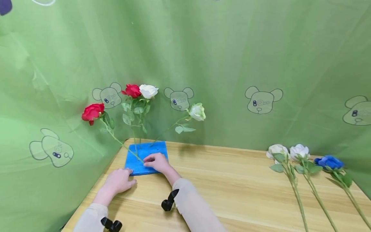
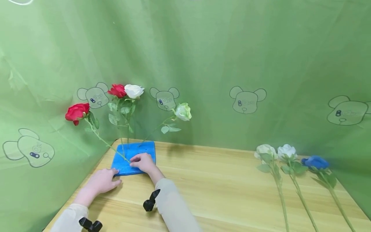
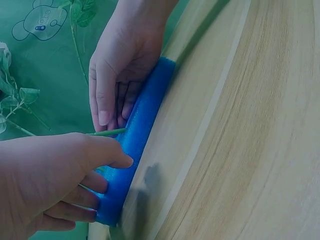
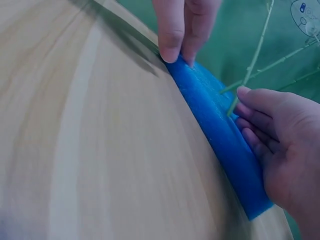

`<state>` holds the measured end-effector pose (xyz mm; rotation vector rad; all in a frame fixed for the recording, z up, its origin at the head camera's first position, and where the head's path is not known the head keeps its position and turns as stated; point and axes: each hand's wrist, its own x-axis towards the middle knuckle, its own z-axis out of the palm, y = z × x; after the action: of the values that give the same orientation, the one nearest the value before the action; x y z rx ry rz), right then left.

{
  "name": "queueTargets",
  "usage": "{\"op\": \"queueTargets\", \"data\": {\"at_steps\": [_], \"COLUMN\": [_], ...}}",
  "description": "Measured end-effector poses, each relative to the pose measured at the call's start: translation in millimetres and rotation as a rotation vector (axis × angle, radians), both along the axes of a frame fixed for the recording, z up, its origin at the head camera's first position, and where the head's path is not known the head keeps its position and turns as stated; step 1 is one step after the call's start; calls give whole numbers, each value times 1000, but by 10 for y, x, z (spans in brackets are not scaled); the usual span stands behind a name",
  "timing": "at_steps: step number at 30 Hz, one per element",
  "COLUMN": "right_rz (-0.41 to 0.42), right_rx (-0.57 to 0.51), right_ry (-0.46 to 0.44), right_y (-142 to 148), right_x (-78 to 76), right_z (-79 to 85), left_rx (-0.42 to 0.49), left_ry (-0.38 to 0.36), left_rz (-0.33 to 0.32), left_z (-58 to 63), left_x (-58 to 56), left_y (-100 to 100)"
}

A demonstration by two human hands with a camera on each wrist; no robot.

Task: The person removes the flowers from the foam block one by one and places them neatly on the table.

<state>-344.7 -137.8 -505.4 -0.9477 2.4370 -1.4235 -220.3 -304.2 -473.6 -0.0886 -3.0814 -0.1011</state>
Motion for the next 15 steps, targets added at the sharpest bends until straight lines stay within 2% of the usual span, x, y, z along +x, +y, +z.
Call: {"op": "queueTargets", "data": {"at_steps": [6, 15], "right_rz": [-85, -157], "right_rx": [24, 15], "right_ry": [24, 96], "right_y": [-106, -156], "right_x": [77, 120], "right_z": [-17, -66], "left_rx": [-20, -16], "left_ry": [10, 14], "left_rz": [-5, -11], "left_z": [-2, 3], "left_x": [16, 23], "left_y": [-14, 12]}}
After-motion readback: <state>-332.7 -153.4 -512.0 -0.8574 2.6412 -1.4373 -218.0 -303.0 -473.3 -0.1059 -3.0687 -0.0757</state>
